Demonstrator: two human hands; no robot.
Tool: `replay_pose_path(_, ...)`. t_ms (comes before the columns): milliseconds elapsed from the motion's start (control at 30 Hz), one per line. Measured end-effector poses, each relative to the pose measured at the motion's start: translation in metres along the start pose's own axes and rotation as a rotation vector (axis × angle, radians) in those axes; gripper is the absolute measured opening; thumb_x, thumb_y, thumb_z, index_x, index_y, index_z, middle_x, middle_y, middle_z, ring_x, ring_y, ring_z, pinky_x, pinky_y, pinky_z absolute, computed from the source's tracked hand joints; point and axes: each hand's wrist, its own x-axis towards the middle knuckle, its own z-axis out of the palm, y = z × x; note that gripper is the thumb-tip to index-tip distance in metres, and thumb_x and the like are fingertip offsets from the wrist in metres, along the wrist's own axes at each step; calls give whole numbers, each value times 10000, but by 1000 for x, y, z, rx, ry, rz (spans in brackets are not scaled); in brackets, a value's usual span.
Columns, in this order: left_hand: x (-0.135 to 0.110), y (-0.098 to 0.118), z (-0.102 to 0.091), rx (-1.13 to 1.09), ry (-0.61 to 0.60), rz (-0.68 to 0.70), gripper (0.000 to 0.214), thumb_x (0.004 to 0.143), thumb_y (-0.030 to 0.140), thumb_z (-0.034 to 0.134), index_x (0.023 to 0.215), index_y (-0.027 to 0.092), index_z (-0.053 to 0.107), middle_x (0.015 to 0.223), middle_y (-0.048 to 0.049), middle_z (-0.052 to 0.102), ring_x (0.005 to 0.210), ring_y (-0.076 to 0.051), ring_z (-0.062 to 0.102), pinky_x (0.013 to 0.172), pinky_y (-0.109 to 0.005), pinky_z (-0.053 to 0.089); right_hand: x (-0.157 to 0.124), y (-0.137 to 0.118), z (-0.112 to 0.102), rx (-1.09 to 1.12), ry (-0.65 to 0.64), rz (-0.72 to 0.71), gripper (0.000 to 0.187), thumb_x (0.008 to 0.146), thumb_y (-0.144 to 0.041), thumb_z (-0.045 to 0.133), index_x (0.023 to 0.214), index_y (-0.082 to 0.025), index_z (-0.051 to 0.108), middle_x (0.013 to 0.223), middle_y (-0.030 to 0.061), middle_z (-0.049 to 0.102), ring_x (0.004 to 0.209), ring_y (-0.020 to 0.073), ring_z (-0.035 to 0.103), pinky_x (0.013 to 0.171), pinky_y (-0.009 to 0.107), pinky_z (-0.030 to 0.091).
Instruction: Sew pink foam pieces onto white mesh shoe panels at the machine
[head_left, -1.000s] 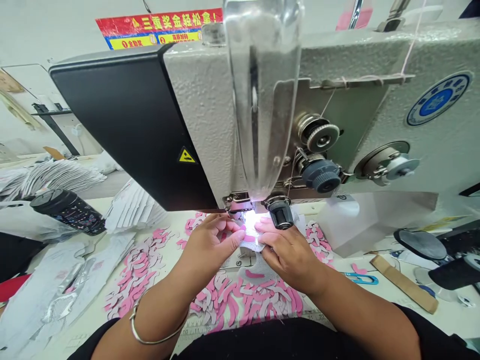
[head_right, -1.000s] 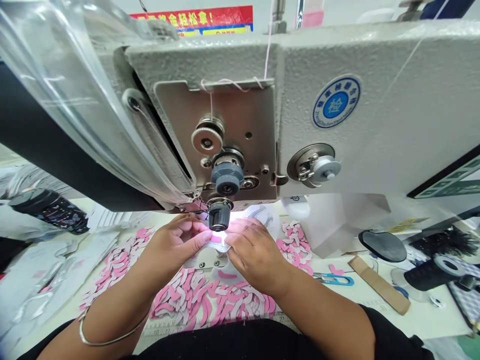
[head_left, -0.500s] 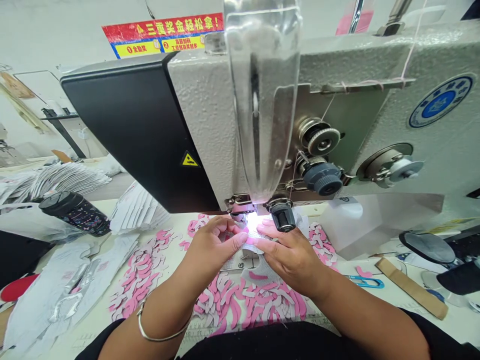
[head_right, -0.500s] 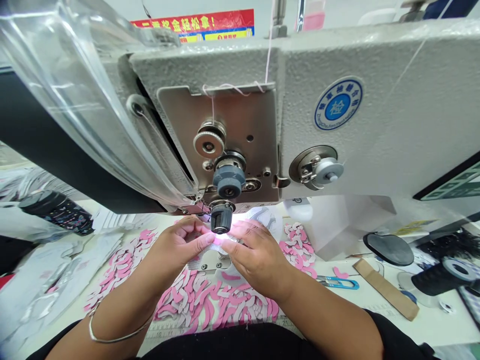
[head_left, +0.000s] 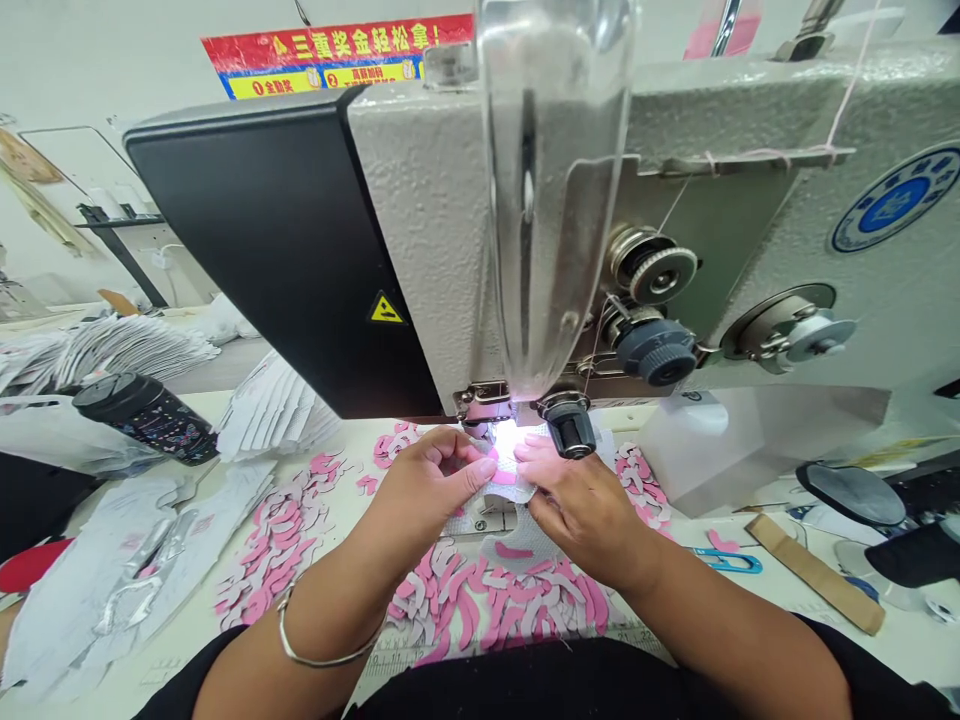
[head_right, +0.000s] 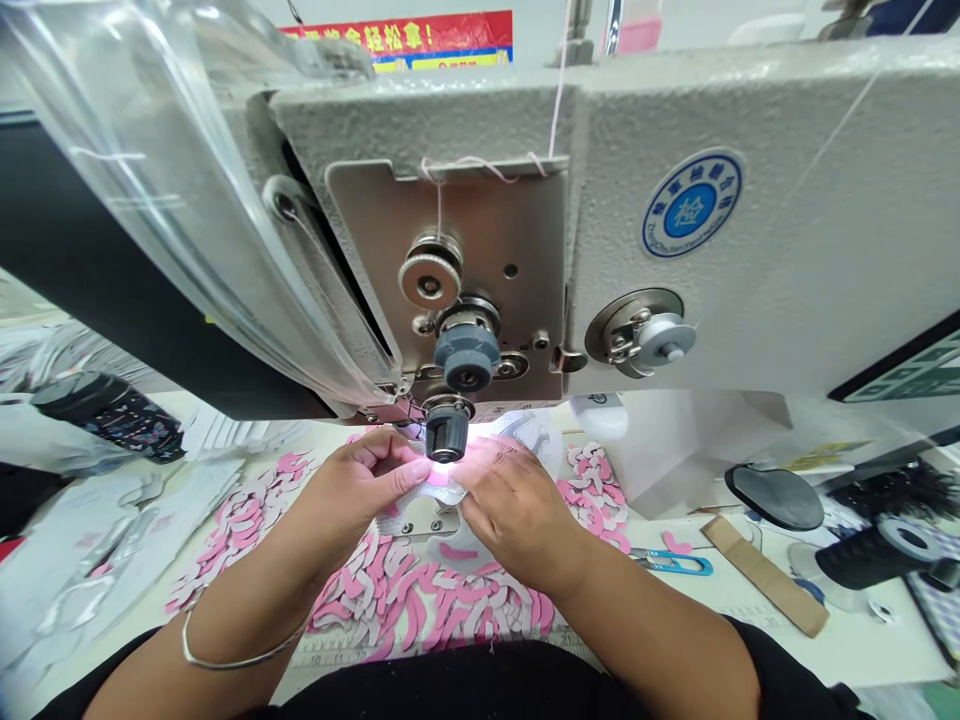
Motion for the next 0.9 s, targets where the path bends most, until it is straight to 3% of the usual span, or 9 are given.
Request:
replay_pose_path(200, 0, 1, 0, 32, 14, 4, 264, 755, 434, 715, 710, 196, 609, 660, 24, 558, 528, -109, 499, 506, -242, 397, 3, 0, -2, 10, 6, -38, 474, 848, -30, 568, 1263, -259, 549, 1152, 63, 692, 1143, 211, 630, 952, 396, 534)
replay_pose_path(433, -1, 1, 3, 14, 20, -13, 250, 764, 431, 705, 747, 204, 603, 733, 15, 580, 583, -110, 488, 516, -231, 390, 7, -2, -6, -1, -10, -50, 414, 871, -35, 563, 1211, -265, 609, 1132, 52, 695, 1149, 199, 624, 926, 357, 535)
replay_pose_path(633, -3, 12, 6, -176, 29, -91, 240, 696, 346, 750, 830, 194, 622, 852, -9, 610, 708, -131, 551, 490, -203, 383, 9, -1, -8, 24, -23, -26, 381, 888, -54, 535, 1184, -275, 628, 1117, 51, 702, 1097, 202, 647, 909, 386, 543)
replay_pose_path(800, 0, 8, 9, -305, 9, -208, 391, 659, 343, 767, 995, 209, 622, 863, -19, 633, 652, -132, 591, 475, -210, 389, 18, 6, -19, 134, -142, 23, 342, 903, -96, 525, 1135, -303, 667, 1116, 26, 710, 1085, 194, 652, 914, 388, 541)
replay_pose_path(900, 1, 8, 12, -284, 46, -190, 364, 655, 332, 767, 973, 203, 644, 845, -17, 655, 673, -136, 611, 544, -223, 443, 26, 11, -26, 157, -256, 66, 341, 913, -119, 533, 1136, -331, 680, 1108, 9, 714, 1049, 187, 664, 891, 378, 550)
